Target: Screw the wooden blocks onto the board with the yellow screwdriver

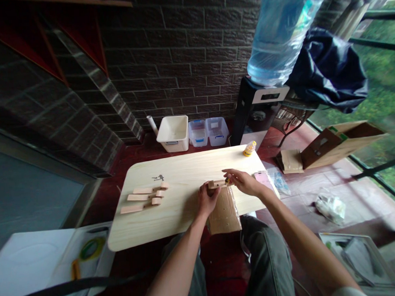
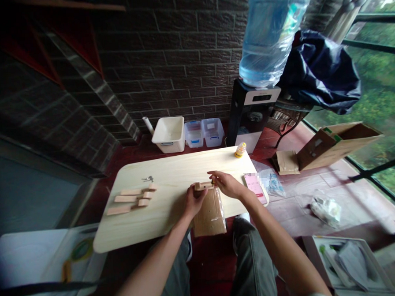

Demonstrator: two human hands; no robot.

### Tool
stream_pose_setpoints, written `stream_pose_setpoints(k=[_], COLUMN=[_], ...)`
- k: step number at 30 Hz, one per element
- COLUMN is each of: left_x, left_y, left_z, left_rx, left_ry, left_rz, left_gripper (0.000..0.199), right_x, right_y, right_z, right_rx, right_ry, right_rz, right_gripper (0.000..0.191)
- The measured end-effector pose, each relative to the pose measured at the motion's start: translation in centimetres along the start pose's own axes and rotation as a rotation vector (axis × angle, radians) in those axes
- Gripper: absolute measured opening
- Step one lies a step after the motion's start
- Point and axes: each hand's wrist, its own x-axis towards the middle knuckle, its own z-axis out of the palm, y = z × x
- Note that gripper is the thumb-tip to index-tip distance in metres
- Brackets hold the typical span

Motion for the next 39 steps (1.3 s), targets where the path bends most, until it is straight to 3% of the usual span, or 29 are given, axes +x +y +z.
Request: stream_pose_setpoints(k=[7,15,24,30,39], left_x=[0.1,0.2,0.2,0.1,0.2], left_y=[0.0,0.1,0.3,1.7,2.8], left_z=[0.0,0.0,0.0,-0.5,-1.0], left_rx=[0.000,0.012,-0.015,-0.068,-0.123], left_ry=[0.010,0.008,0.013,0.023,0.033], left_rz=[-0.007,0.002,-0.030,-0.044,-0.077], left_gripper=[0.047,0.045,0.047,0.042,0.041], right_x=[-0.4,-0.8,-0.6,-0.6,-0.2], right_y=[0.3,-0.4,-0.5,-0.7,0.0], right_z=[1.1,1.6,1.2,2.0,2.5], right_rx=[-0.226,-0.414,-0.411,-0.440,-0.452], right_ry=[0.085,0.017,0.045,0.042,0.148], right_rz=[-0.040,0.030,0.081,0.066,0.105], right_gripper=[0.029,0.012,0.011,0.013,0.009])
